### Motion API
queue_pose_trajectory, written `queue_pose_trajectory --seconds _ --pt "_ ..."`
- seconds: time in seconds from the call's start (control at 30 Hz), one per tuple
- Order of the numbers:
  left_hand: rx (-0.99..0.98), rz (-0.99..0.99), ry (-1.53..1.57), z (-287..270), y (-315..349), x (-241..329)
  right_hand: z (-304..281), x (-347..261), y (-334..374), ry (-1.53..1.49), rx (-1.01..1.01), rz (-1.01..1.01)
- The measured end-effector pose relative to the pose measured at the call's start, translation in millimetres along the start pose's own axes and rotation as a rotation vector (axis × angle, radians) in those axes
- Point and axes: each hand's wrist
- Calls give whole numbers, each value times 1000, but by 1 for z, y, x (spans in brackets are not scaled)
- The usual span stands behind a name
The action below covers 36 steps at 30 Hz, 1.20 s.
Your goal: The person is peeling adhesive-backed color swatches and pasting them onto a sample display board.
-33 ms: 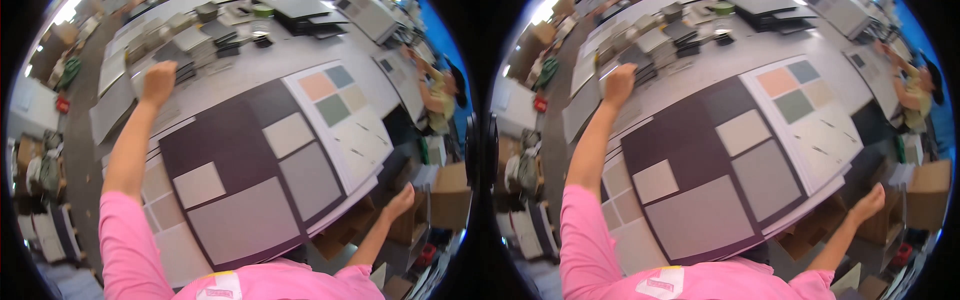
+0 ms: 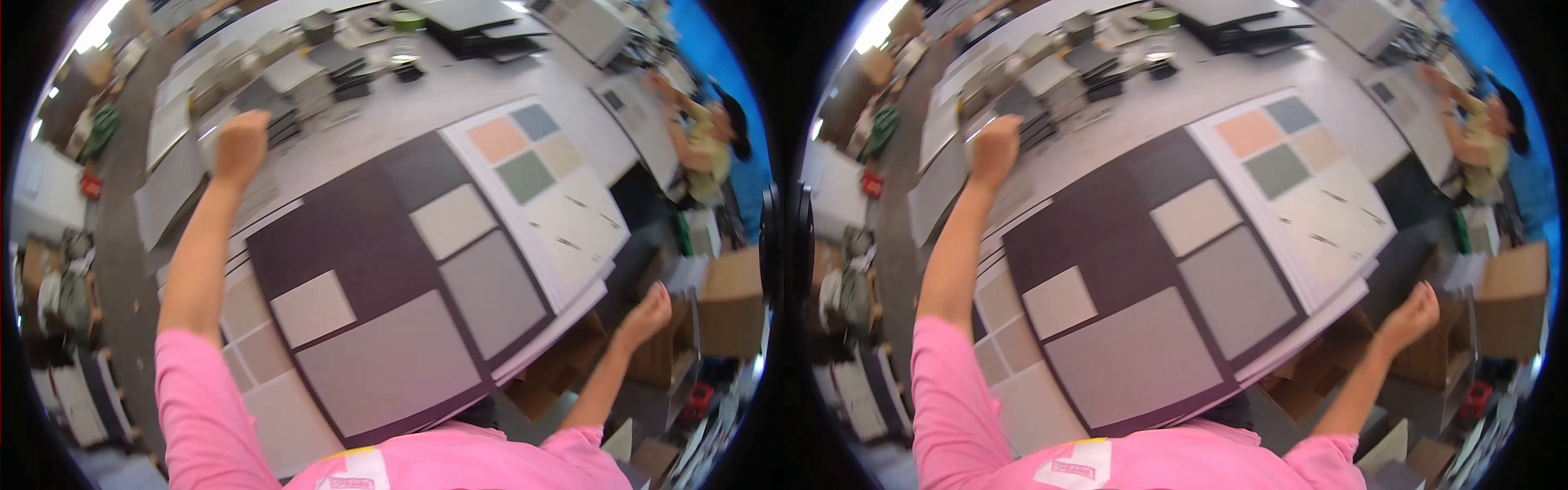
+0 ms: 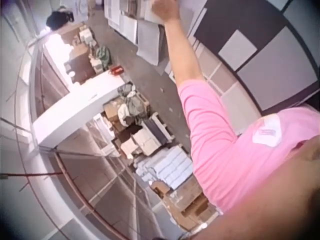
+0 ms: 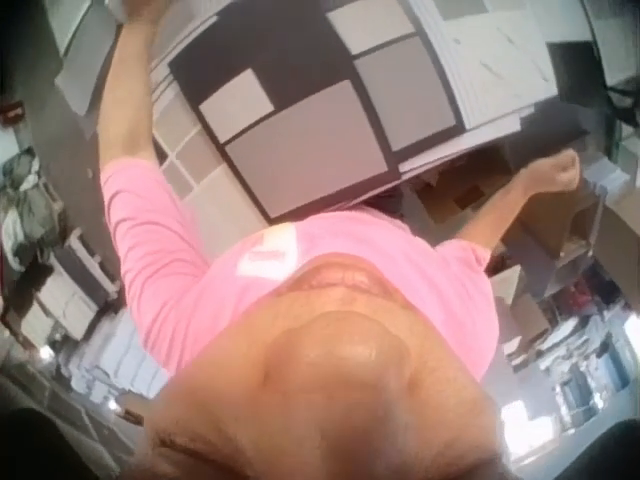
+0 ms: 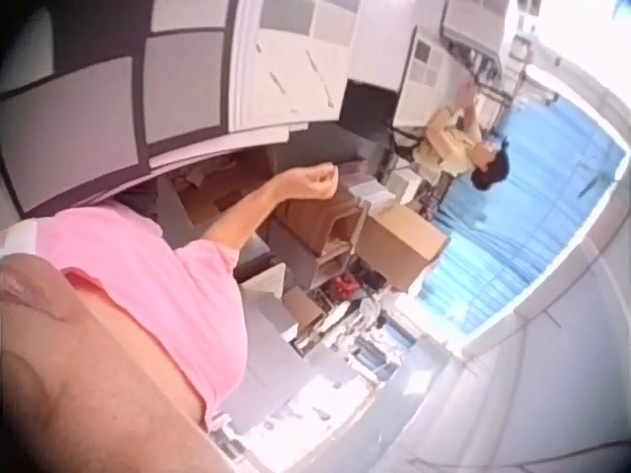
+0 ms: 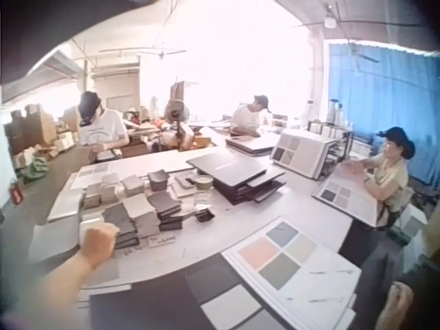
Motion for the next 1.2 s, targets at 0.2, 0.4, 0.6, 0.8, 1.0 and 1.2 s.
queue_pose_trajectory --seconds 0.2,0.4,0.6,0.8,1.0,1.2 --pt "191 -216 587 -90 5 172 -14 -238 81 -650 -497 -207" --pt "-56 -525 1427 -152 62 278 -47 -335 133 -1293 -1140 -349" --pt "-204 -744 1466 -177 106 302 -52 -336 150 -1460 -1430 -191" --pt "-177 -898 1290 -185 111 312 -69 -336 159 -1480 -1568 268" --pt "-283 -913 1411 -195 119 311 -75 -322 153 -1155 -1659 -180" --pt "-308 -680 1420 -194 137 318 -65 -327 162 -1378 -1765 221"
Point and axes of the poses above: each hand's wrist, its own y-axis away from the middle knuckle, its own z-axis out of the palm, x = y × z, and after that the axes turned 6 degrees about y, right-handed
